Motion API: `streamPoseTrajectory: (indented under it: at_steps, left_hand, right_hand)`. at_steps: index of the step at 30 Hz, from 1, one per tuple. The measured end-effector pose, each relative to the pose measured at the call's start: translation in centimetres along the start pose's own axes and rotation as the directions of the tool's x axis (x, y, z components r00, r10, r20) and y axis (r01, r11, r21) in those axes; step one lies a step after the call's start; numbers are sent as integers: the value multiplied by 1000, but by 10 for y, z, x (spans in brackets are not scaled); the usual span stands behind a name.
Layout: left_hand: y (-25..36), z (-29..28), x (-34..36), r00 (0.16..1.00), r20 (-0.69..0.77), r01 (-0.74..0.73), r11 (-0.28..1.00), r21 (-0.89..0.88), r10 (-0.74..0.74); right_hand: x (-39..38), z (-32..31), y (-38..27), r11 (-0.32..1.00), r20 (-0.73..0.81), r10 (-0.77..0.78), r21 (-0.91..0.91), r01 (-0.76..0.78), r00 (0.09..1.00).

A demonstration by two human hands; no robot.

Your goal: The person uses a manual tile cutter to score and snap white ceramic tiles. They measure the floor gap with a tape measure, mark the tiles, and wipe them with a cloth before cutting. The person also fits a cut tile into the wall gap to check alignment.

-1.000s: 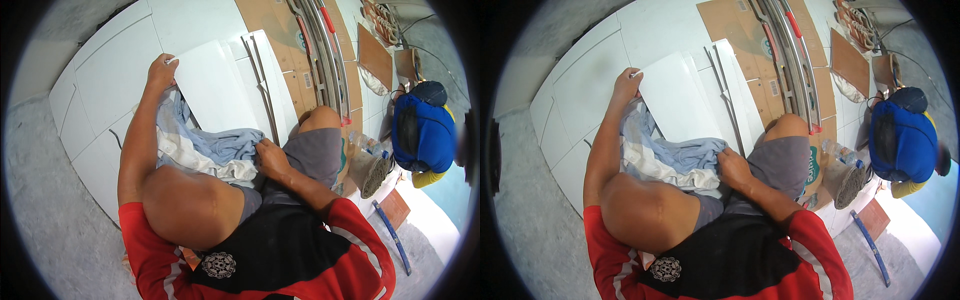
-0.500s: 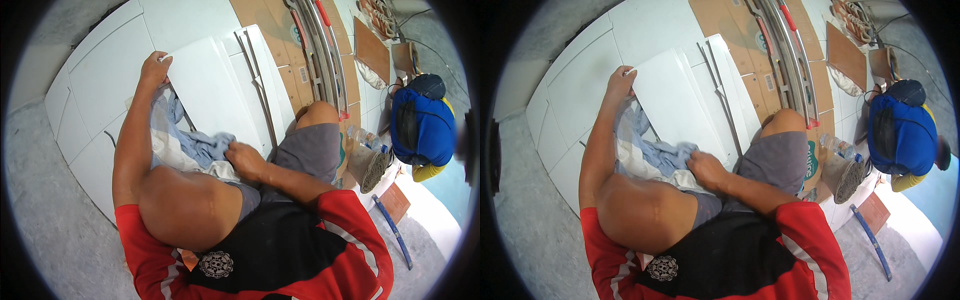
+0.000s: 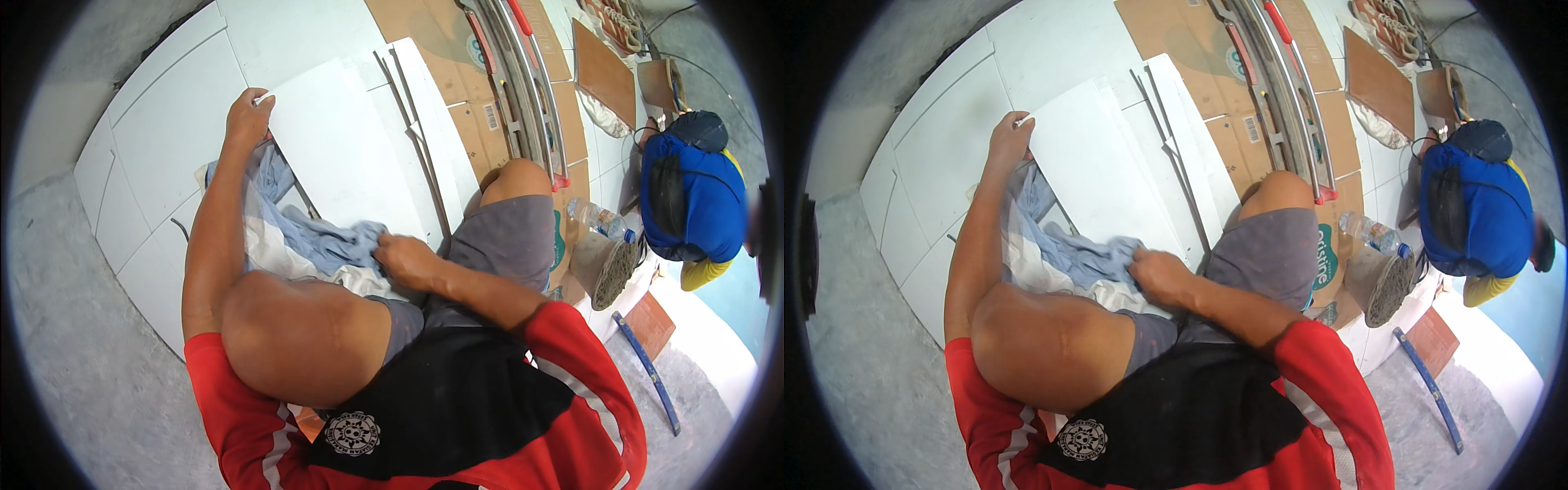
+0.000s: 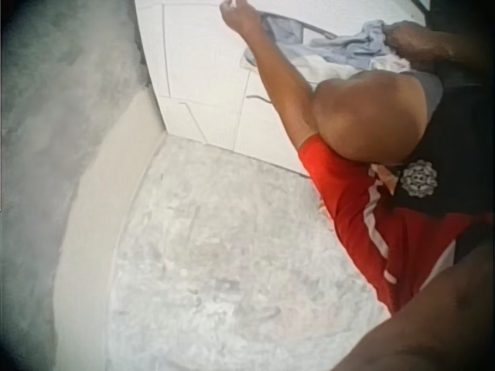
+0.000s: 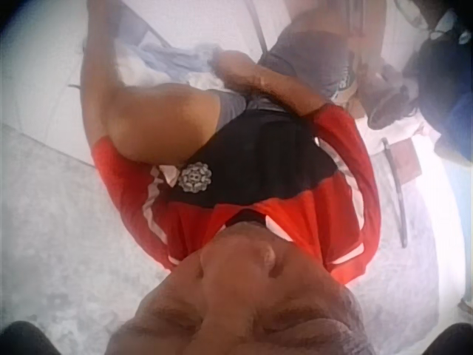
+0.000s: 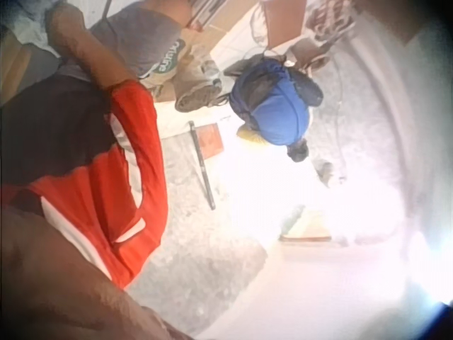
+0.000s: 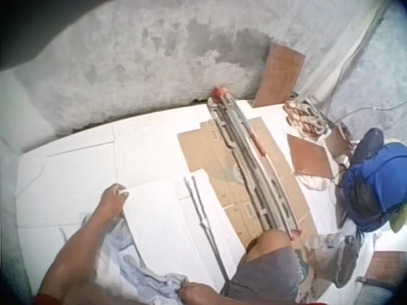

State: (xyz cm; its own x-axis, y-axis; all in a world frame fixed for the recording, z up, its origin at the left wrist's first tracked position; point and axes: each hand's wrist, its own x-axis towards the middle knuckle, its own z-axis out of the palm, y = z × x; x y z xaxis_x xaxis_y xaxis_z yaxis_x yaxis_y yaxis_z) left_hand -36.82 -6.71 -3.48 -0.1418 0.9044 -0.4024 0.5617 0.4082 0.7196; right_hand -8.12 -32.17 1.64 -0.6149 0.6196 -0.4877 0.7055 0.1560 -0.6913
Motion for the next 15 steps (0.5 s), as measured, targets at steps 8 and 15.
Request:
streamPoseTrajectory:
  at_steps: [8, 15]
  left_hand:
    - [-1, -4, -3, 999, 10, 33, 999, 23, -33]
    - [1, -3, -6, 1000, 5, 20, 999, -37, -20]
  right_hand:
    - [-65, 0, 11, 926, -159, 375, 117, -360, 913]
    - [-61, 6, 23, 900, -249, 425, 214, -378, 870]
